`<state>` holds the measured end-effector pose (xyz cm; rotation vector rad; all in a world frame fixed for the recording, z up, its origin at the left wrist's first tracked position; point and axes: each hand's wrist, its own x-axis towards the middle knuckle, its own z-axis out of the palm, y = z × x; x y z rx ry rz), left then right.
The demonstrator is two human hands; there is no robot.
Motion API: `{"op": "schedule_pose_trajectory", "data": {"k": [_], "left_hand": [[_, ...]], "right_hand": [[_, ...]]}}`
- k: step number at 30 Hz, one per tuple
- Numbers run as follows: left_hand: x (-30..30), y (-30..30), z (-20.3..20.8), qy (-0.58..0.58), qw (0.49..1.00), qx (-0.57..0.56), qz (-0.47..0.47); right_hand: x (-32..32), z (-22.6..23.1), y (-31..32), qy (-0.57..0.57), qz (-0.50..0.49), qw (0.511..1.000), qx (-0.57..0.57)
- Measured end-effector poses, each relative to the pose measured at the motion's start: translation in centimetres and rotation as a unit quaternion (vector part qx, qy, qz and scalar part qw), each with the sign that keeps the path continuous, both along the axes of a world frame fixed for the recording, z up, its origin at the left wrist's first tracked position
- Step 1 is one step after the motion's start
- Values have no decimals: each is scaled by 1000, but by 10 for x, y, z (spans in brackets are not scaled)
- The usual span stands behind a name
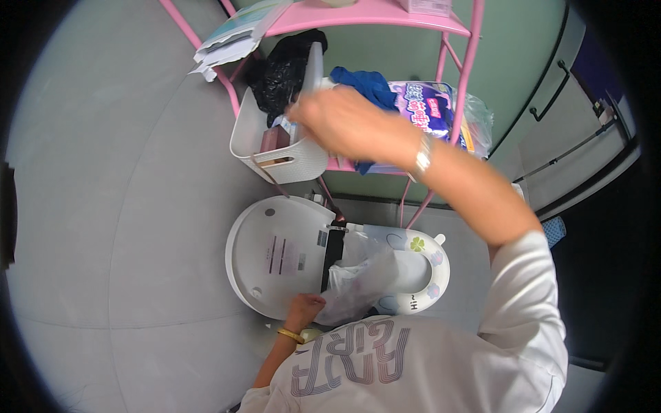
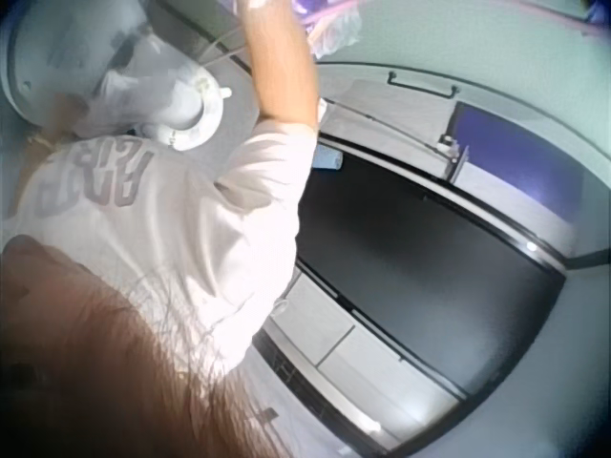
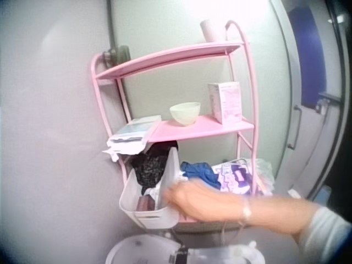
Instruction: The person wipes a window sill and frame with a blue cloth, then rinses and wrings the cloth in a bucket. They proceed to organize items on a pink shelving unit, moving boxes, plastic bags, and other small objects into a white basket.
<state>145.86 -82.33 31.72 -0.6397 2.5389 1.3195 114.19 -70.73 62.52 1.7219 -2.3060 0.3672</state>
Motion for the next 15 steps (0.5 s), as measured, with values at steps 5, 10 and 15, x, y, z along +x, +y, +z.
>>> {"op": "schedule_pose_trajectory", "data": {"k": [5, 10, 15], "left_hand": [[-16, -1, 17, -4, 967, 245, 63], [-11, -19, 24, 84, 920, 369, 102], [-13, -39, 59, 69, 882, 436, 164]], "right_hand": [[-96, -14, -124, 192, -91, 962, 173], [-156, -38, -179, 238, -202, 927, 206], [-165, -32, -177, 263, -88, 961, 23]]}}
